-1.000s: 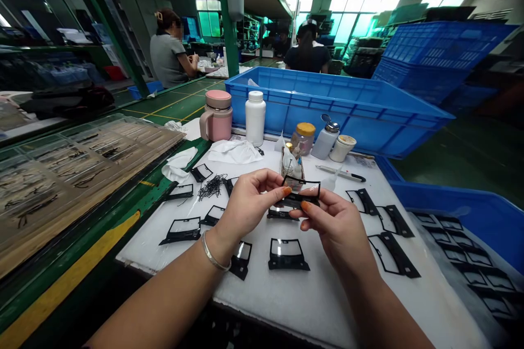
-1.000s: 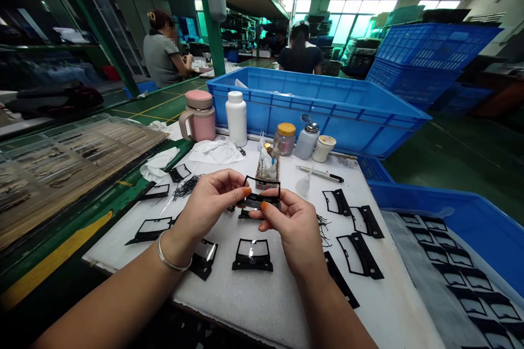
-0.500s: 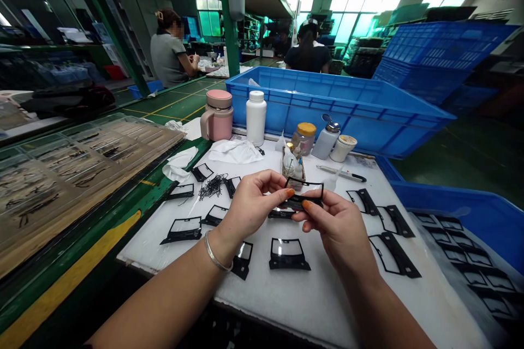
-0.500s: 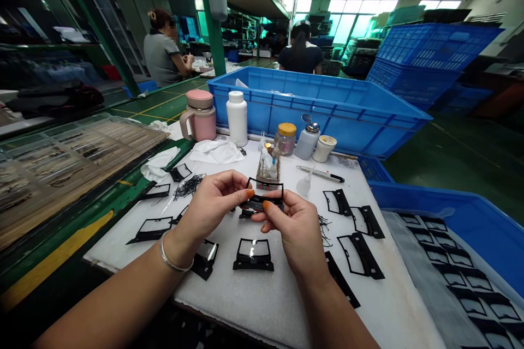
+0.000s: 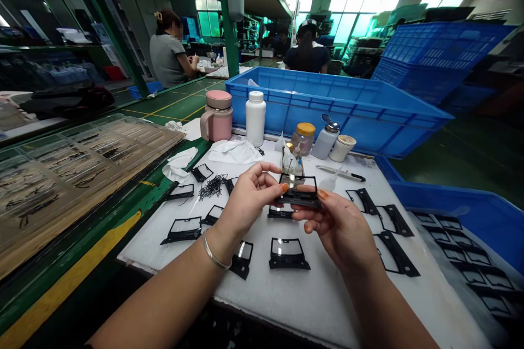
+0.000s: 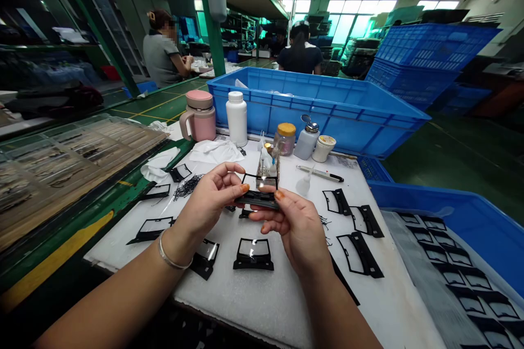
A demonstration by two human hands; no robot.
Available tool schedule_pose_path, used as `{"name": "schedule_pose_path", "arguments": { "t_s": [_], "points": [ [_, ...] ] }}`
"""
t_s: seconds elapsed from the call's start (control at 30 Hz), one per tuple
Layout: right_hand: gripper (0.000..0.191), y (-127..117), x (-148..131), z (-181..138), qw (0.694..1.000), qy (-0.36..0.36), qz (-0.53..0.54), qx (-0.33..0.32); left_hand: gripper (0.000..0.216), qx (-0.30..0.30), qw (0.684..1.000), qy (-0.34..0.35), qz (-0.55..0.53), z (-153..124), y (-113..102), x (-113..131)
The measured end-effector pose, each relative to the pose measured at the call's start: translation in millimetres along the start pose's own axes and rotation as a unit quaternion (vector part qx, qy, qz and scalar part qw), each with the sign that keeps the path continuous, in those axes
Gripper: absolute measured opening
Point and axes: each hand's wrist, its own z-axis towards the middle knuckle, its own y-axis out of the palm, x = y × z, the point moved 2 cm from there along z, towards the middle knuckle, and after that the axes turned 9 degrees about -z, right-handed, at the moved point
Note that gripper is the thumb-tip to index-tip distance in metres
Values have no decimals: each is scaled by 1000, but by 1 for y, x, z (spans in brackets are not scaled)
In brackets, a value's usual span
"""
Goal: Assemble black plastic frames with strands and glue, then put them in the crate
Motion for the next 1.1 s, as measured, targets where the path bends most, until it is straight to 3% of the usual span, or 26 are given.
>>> {"name": "schedule_pose_path", "arguments": {
  "t_s": [0.2, 0.4, 0.57, 0.9, 1.1],
  "points": [
    [28, -2, -1, -1, 999, 22, 45, -20, 42, 25, 996, -63, -61, 1, -2, 0],
    [27, -2, 1, 0, 998, 30, 56, -27, 44, 29, 994, -79, -70, 0, -1, 1],
    [30, -2, 1, 0, 998, 32, 47, -39, 44, 28, 994, -78, -66, 0, 0, 1],
    [37, -4, 2, 0, 999, 50, -9, 21, 43, -1, 1000, -27, -6, 0, 0, -2],
    [41, -6, 4, 1, 997, 64, -16, 29, 47, -24, 999, -16, -25, -2, 2, -1]
  ]
}}
